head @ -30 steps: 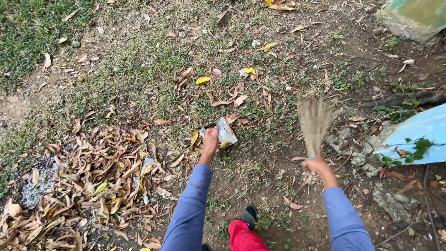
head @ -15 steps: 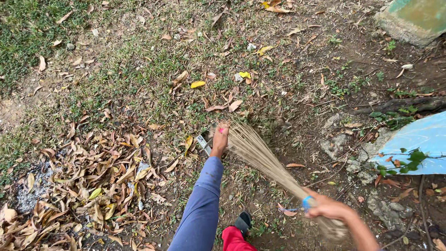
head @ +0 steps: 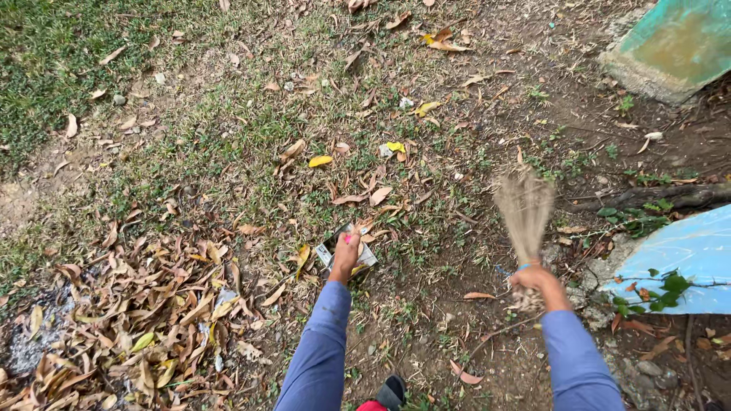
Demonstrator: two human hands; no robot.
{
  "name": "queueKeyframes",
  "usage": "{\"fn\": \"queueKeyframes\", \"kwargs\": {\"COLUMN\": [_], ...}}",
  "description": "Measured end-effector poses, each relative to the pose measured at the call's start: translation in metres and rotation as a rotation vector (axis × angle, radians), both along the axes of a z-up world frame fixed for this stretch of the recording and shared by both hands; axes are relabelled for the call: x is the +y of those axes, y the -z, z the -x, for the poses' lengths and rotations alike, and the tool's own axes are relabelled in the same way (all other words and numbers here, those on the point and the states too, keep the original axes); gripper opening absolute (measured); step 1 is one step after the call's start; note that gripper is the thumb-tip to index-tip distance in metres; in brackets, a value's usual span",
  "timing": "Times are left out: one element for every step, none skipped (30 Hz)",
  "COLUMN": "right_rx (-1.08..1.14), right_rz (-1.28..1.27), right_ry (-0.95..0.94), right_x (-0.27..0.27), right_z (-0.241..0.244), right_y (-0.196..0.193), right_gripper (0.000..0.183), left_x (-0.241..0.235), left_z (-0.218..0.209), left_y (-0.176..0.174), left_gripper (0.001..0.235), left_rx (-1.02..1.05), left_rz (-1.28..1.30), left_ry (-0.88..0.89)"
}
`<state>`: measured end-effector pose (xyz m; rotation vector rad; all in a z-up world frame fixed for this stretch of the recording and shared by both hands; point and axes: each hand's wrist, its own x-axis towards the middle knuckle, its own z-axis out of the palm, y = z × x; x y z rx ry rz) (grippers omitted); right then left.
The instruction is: The person sweeps dry leaves and debris on a dirt path using a traditional broom and a dustpan. They gather the leaves into a pile and then scoop them into the dustpan, repeating the process to clear the area.
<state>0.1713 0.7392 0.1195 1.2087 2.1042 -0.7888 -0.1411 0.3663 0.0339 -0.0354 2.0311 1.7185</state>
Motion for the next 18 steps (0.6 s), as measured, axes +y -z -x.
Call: {"fn": "queueKeyframes", "kwargs": {"right_rx": [-0.064,0.047,0.154,0.171,0.187,0.142,0.098,0.055,-0.010,-0.074,-0.037,0.001,0.041,0.080,0.043,0.007,0.029,0.051], "right_rz": [-0.094,-0.011,0.077,0.149,0.223,0.225,0.225,0.224,0.302,0.378,0.407,0.436,0.508,0.579,0.463,0.347,0.276,0.206], "right_ry": [-0.228,-0.133,-0.042,-0.082,-0.123,-0.183,-0.243,-0.304,-0.231,-0.157,-0.176,-0.196,-0.110,-0.023,-0.062,-0.100,-0.114,-0.129], "right_x": [-0.006,-0.017,-0.032,-0.046,-0.061,-0.069,-0.073,-0.076,-0.072,-0.065,-0.060,-0.050,-0.038,-0.030,-0.021,-0.009,0.000,0.012], "right_z": [0.010,0.014,0.016,0.014,0.011,0.006,-0.008,-0.023,-0.038,-0.052,-0.065,-0.079,-0.092,-0.102,-0.109,-0.112,-0.105,-0.097], "right_y": [0.006,0.012,0.018,0.021,0.022,0.019,0.012,0.002,-0.012,-0.029,-0.044,-0.062,-0.079,-0.090,-0.101,-0.109,-0.109,-0.108], "right_gripper": [0.067,0.091,0.126,0.122,0.119,0.120,0.122,0.123,0.123,0.125,0.124,0.124,0.122,0.120,0.122,0.124,0.124,0.124], "left_x": [0.002,0.005,0.005,0.007,0.008,0.007,0.010,0.014,0.014,0.015,0.017,0.017,0.015,0.012,0.013,0.014,0.011,0.008], "left_z": [0.002,0.003,0.002,0.004,0.006,0.006,0.005,0.005,0.002,0.000,0.002,0.003,0.000,-0.001,0.002,0.003,0.000,-0.002], "left_y": [-0.002,-0.004,-0.005,-0.007,-0.008,-0.009,-0.009,-0.007,-0.004,-0.001,0.000,0.000,0.001,0.002,0.001,0.001,0.000,0.000], "left_gripper": [0.045,0.046,0.047,0.045,0.044,0.042,0.042,0.042,0.043,0.043,0.043,0.043,0.041,0.040,0.040,0.038,0.037,0.036], "left_rx": [0.031,0.061,0.089,0.024,-0.043,-0.111,-0.085,-0.058,-0.038,-0.005,0.034,0.073,0.074,0.076,0.083,-0.002,-0.089,-0.176], "left_rz": [0.020,0.039,0.064,0.086,0.109,0.131,0.087,0.043,0.004,-0.014,-0.033,-0.053,-0.025,0.003,0.025,0.022,0.022,0.022], "left_ry": [0.002,0.003,0.001,0.002,0.002,0.002,-0.004,-0.010,-0.016,-0.014,-0.015,-0.015,-0.007,0.001,0.004,0.005,0.009,0.013]}}
